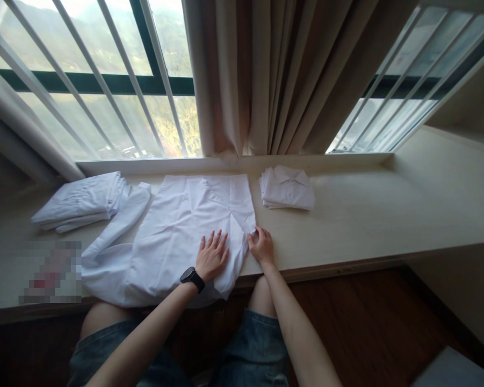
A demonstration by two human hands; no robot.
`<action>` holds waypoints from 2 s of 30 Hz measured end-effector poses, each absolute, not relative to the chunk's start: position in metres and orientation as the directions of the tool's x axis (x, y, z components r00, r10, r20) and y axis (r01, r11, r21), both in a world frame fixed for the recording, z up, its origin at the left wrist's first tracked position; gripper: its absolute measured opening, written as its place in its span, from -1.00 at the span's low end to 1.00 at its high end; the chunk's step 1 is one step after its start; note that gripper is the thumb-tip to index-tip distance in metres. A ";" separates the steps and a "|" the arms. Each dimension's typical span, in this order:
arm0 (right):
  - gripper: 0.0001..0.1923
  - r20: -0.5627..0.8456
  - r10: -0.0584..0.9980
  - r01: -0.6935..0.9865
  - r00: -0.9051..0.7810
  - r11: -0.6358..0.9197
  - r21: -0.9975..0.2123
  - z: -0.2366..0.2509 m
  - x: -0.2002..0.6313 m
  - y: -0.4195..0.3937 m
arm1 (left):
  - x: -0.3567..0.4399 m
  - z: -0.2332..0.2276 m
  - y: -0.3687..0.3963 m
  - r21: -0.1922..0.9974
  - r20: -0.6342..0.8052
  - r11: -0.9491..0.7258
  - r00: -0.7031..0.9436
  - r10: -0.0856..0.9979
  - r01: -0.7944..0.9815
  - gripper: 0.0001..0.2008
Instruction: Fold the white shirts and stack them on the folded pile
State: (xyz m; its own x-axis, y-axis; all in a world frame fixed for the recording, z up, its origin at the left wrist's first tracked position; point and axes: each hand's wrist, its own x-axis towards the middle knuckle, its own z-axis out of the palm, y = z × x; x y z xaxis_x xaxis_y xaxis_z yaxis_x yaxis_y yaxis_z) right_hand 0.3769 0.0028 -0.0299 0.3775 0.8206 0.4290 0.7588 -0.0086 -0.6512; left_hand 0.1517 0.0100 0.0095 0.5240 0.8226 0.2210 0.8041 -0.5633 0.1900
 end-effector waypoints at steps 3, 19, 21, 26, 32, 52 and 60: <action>-0.51 0.407 0.825 0.718 0.393 0.001 -0.696 -0.025 0.376 0.000 | 0.148 0.005 0.007 0.193 0.202 -0.556 0.522 0.829 0.809 -0.40; -0.61 -0.056 0.789 0.437 0.612 -0.396 -0.807 0.003 0.357 0.040 | 0.146 -0.003 0.009 0.196 0.273 -0.467 0.409 0.871 0.862 -0.45; -0.64 -0.042 0.785 0.465 0.618 -0.408 -0.786 0.011 0.353 0.044 | 0.146 -0.004 0.009 0.201 0.281 -0.473 0.412 0.867 0.858 -0.44; -0.66 0.048 0.814 0.558 0.580 -0.354 -0.750 0.038 0.323 0.060 | 0.145 -0.006 0.010 0.221 0.286 -0.486 0.420 0.861 0.845 -0.45; -0.70 0.140 0.971 0.852 0.196 -0.097 -0.515 0.058 0.252 0.084 | 0.145 -0.014 0.014 0.340 0.315 -0.502 0.407 0.858 0.795 -0.46; -0.60 0.117 0.948 0.624 0.295 -0.099 -0.775 0.006 0.268 -0.088 | 0.139 -0.017 0.022 0.620 0.418 -0.398 0.144 0.897 0.676 -0.75; -0.66 -0.018 0.897 0.556 0.441 -0.289 -0.780 -0.003 0.243 -0.129 | 0.141 -0.021 0.025 0.628 0.415 -0.391 0.136 0.900 0.673 -0.77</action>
